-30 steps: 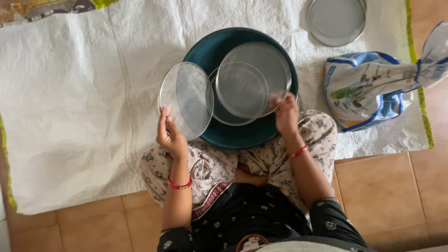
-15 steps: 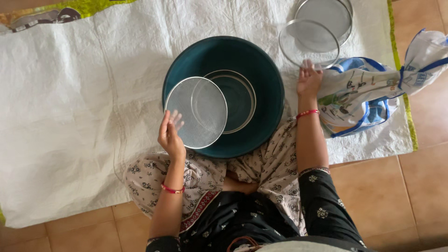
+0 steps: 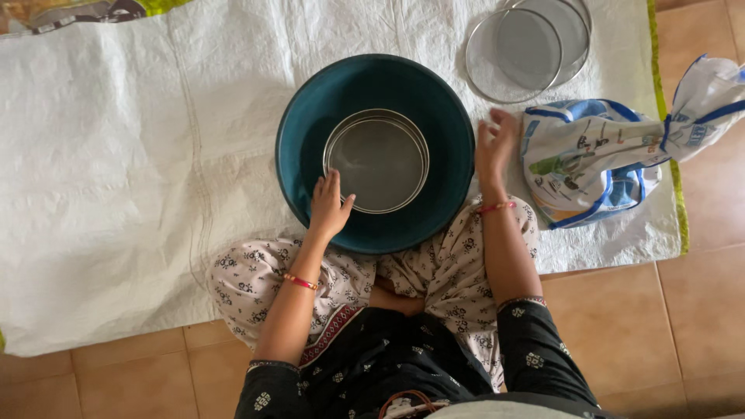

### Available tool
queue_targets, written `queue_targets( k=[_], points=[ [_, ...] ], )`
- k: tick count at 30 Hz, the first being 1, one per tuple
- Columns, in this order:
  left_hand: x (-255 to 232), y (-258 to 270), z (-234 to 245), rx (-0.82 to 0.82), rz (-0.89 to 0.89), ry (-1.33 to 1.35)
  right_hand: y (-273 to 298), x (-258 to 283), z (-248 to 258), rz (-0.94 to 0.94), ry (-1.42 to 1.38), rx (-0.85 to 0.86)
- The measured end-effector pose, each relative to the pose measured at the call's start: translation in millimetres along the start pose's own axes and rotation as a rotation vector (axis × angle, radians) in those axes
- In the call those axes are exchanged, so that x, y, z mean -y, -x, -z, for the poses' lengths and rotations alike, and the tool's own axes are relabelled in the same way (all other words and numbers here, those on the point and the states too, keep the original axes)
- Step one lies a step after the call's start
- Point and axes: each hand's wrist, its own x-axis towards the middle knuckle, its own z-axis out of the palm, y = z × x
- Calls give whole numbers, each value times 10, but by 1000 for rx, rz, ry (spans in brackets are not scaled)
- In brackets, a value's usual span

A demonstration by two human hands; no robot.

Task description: The person sits on the floor and arranges several metal sieves. They open a bag of grains, scoop the grains into a sieve placed over a bowl, and shake the sieve to sift the contents. The person also spreads the grains in the sieve with their hand.

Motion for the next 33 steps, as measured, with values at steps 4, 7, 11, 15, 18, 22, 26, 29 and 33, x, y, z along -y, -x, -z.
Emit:
queue_targets(
  k=[4, 7, 11, 15, 18, 22, 26, 29, 33],
  points=[
    [-40, -5, -22, 38, 30, -6, 405, 640, -279, 376, 220, 137],
    [-104, -23, 102, -194, 185, 291, 762, 937, -754, 617, 370, 505],
    [3, -140, 26, 31, 358, 124, 1092, 1148, -1447, 516, 845, 1142],
    [158, -246, -96, 146, 404, 251, 1098, 1143, -1810, 405, 977, 1324],
    [119, -285, -129, 133, 431, 250, 1201, 1061, -1934, 353, 1039, 1345],
    [-7, -260, 0, 180, 498, 257, 1254, 1062, -1998, 318, 1087, 1347],
    [-30, -242, 4, 127, 462, 227, 1180, 1138, -1984, 263, 1106, 1381],
    [-5, -242, -55, 94, 430, 204, 1140, 1206, -1961, 269, 1103, 1391],
    [24, -260, -46, 75, 447, 248, 1142, 1200, -1896, 306, 1064, 1315]
  ],
)
